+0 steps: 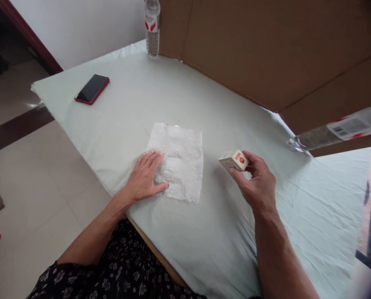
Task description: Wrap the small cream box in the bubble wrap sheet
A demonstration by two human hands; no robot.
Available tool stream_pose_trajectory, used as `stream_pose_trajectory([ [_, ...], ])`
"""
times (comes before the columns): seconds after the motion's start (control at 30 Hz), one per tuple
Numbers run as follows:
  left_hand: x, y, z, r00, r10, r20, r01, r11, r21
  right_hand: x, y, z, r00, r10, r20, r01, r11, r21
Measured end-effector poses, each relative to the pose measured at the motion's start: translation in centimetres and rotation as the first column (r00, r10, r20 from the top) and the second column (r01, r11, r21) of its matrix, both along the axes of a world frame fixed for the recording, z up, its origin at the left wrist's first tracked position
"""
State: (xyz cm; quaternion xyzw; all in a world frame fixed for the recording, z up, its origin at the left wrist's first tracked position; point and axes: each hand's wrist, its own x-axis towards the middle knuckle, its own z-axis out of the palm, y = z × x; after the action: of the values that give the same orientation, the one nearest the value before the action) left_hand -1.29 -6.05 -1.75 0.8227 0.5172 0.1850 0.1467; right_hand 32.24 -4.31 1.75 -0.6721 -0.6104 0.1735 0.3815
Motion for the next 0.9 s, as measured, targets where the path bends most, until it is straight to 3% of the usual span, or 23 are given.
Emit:
stream_pose_trajectory([
  [0.1,0.0,0.1,0.0,1.000,0.007,0.005,-0.007,1.000,0.000,-3.9,0.5,1.9,0.976,0.217,-0.025,-0.212,0.968,0.137],
  [0.17,0.0,0.1,-0.1,1.000,0.013,0.014,-0.013,1.000,-0.002,-6.6,1.2,2.2,0.931,0.366,0.001,-0.360,0.916,0.177],
  [0.23,0.0,0.1,-0.2,0.999,0.020,0.025,-0.020,1.000,-0.003,-8.7,2.2,1.4,0.866,0.499,0.021,-0.495,0.853,0.165],
  [0.33,0.1,0.1,-0.4,0.999,0.024,0.030,-0.024,1.000,-0.001,-10.5,3.4,-1.2,0.761,0.647,0.033,-0.648,0.759,0.064],
  [0.5,0.1,0.0,-0.4,0.999,0.015,0.034,-0.015,1.000,0.008,-10.3,3.5,-4.2,0.757,0.652,-0.036,-0.653,0.757,-0.018],
  [0.73,0.1,0.1,-0.3,0.999,0.013,0.041,-0.012,1.000,-0.011,-10.0,3.5,-3.7,0.744,0.667,-0.036,-0.668,0.744,-0.024],
  [0.9,-0.1,0.0,-0.1,0.996,0.002,0.084,-0.004,1.000,0.014,-10.1,3.5,-3.6,0.768,0.641,-0.014,-0.641,0.768,0.001],
])
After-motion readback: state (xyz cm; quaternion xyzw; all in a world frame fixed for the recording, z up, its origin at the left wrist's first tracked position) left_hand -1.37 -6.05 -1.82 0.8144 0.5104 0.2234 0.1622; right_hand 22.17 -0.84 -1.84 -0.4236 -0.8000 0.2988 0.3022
